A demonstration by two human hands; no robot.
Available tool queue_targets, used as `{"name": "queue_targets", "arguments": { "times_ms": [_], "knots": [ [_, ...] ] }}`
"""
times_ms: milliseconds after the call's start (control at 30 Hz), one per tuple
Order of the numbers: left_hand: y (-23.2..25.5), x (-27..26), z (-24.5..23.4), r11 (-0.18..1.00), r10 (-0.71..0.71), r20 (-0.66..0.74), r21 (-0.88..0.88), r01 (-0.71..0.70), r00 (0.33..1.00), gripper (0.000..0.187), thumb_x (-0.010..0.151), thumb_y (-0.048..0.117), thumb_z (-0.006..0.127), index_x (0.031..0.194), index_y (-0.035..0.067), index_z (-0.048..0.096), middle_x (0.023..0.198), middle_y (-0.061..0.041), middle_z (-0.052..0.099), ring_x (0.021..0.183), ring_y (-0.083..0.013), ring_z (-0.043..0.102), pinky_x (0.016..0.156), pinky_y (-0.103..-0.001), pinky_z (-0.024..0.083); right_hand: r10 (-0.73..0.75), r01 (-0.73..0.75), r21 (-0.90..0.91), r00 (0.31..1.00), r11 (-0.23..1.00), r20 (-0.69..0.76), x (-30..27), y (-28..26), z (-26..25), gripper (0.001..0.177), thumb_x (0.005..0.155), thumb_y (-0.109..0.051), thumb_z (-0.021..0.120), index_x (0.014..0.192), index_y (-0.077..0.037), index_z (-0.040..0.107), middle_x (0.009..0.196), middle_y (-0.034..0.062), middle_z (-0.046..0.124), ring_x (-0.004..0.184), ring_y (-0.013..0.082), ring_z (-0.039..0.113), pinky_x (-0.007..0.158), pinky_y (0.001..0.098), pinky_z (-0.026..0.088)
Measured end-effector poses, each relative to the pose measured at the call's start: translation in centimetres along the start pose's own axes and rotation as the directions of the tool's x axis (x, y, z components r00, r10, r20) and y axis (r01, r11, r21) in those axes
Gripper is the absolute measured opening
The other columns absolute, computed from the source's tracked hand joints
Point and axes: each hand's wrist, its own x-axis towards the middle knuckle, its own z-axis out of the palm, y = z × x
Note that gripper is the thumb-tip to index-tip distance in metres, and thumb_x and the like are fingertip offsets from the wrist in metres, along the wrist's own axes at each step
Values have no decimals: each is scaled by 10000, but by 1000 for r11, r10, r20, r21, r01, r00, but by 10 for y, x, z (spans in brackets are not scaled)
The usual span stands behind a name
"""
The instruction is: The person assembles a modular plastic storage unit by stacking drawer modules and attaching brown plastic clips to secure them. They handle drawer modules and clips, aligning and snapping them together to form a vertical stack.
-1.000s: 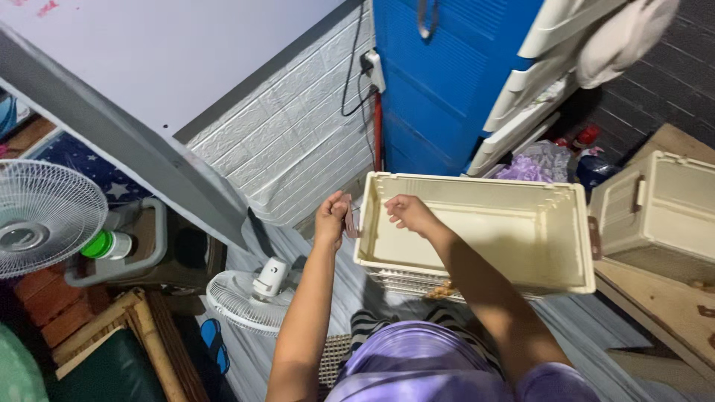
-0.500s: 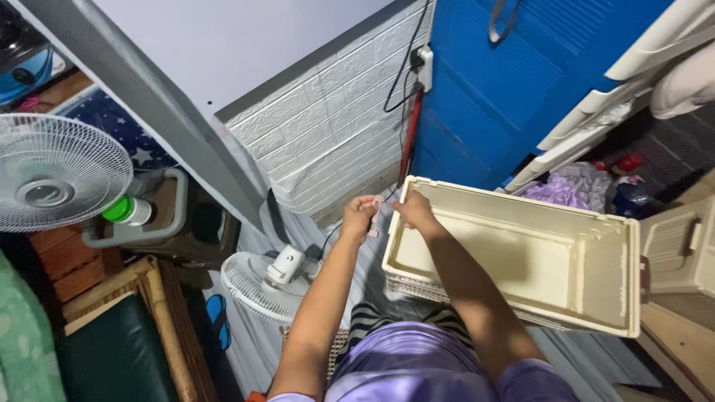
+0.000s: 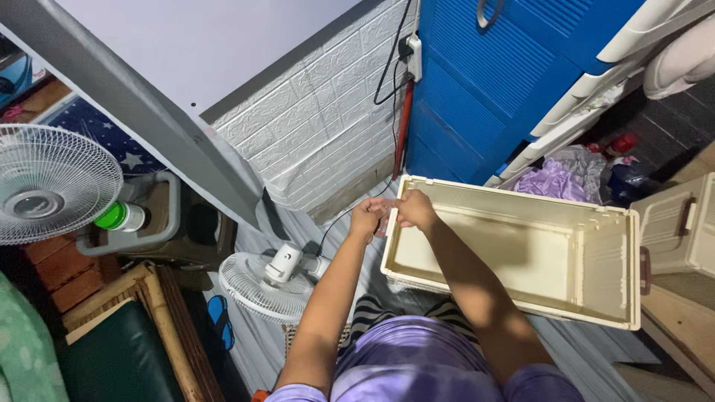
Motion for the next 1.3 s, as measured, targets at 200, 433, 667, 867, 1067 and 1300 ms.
{"name": "queue_targets", "arguments": {
  "times_ms": [200, 433, 667, 867, 1067, 1300],
  "knots": [
    [1, -8, -5, 998, -59, 42, -14, 59, 997, 246, 927, -41, 600, 1165, -9, 653, 949, -132, 725, 646, -182, 632, 509, -338, 508, 29, -39, 124, 997, 992, 77, 5, 13, 2, 174, 944, -211, 660, 935, -38, 641, 861, 108, 724, 726, 191, 724, 571, 342, 605],
    [-24, 3, -13, 981, -48, 48, -187, 56, 998, 270, 937, -58, 596, 1203, -37, 641, 1063, -160, 738, 810, -201, 726, 682, -309, 609, -12, -15, 186, 990, 982, 143, 7, 24, 1, 190, 982, -236, 634, 947, -51, 608, 884, 99, 718, 743, 188, 723, 614, 330, 592],
    [-27, 4, -7, 988, -67, 41, -138, 72, 997, 247, 943, -32, 607, 1187, -26, 647, 1029, -150, 734, 794, -205, 691, 656, -334, 573, -44, 15, 181, 987, 983, 155, 8, 32, -7, 229, 994, -269, 633, 937, -50, 603, 874, 98, 723, 754, 178, 729, 616, 313, 601],
    [-27, 9, -9, 990, -44, 60, -133, 52, 997, 267, 917, -61, 620, 1181, -34, 644, 1033, -145, 747, 858, -195, 725, 748, -316, 602, -24, 0, 176, 990, 984, 138, 13, 36, -1, 227, 986, -274, 649, 952, -51, 624, 866, 85, 706, 715, 158, 692, 577, 298, 577],
    [-26, 8, -15, 999, -30, 78, -15, 31, 997, 297, 906, -62, 653, 1200, -24, 666, 990, -154, 734, 802, -197, 713, 682, -317, 591, -3, -9, 123, 995, 992, 100, 16, 35, 1, 242, 984, -273, 656, 948, -35, 626, 829, 104, 698, 672, 171, 678, 547, 292, 574],
    [-2, -15, -11, 997, -43, 148, 71, 33, 988, 409, 913, -54, 646, 1318, 6, 650, 978, -141, 764, 779, -185, 724, 626, -323, 600, -49, 40, 136, 997, 990, 65, 7, 23, 0, 254, 977, -255, 652, 960, -1, 645, 832, 125, 736, 683, 188, 742, 555, 308, 620]
  ]
}}
